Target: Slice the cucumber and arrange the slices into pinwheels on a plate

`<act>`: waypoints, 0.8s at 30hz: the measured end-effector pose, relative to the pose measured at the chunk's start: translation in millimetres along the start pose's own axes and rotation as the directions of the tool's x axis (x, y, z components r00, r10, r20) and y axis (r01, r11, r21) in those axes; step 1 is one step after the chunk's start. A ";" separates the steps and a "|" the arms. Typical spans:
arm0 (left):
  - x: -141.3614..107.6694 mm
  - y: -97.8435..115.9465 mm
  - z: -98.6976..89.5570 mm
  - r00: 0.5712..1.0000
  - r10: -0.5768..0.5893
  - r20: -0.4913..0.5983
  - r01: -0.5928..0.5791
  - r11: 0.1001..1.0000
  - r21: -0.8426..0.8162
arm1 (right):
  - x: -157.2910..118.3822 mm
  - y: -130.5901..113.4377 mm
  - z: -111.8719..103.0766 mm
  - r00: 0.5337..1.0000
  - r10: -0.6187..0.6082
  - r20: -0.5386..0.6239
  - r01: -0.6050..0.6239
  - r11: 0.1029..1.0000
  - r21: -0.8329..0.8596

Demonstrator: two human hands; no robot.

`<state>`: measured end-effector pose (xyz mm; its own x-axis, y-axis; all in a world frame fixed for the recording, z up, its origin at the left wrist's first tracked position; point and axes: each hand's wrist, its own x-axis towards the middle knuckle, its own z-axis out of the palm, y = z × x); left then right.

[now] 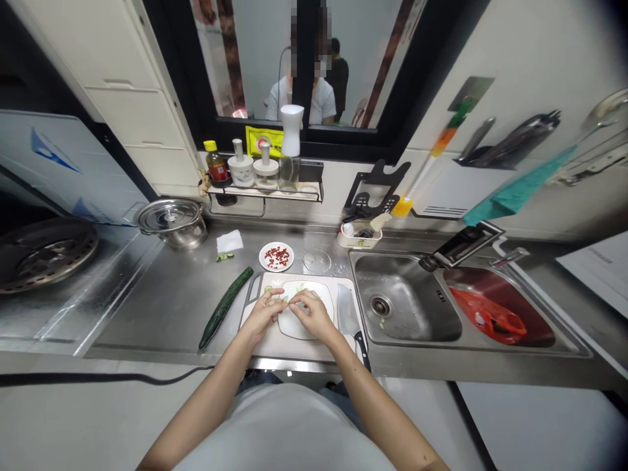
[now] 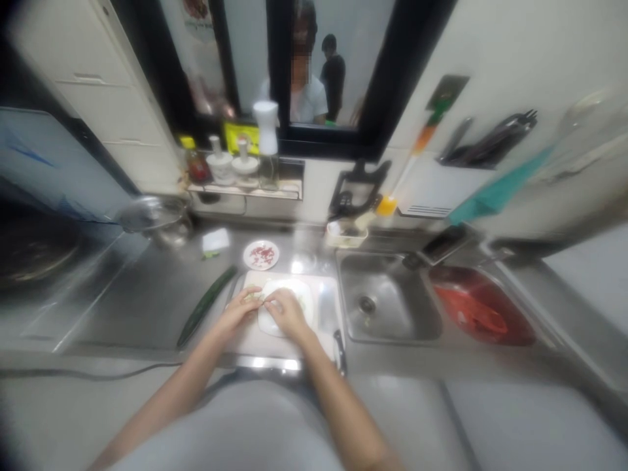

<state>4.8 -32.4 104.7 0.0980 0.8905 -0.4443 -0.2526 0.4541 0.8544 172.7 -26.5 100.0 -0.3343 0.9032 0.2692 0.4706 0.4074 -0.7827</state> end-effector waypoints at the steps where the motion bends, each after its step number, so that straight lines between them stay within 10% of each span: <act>1: 0.7 -0.1 -0.4 1.000 0.005 -0.001 -0.005 1.000 0.005 | 0.2 -0.8 -0.4 1.000 -0.005 0.000 0.005 1.000 -0.004; 24: 11.5 -21.2 21.9 0.976 0.212 0.049 -0.213 0.977 0.024 | -11.2 12.3 -4.1 0.987 0.151 -0.054 -0.149 0.988 0.030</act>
<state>32.4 -31.2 87.4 0.0889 0.9668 -0.2397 -0.2442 0.2544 0.9358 185.6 -31.1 89.6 -0.2150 0.9602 0.1782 0.4901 0.2639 -0.8307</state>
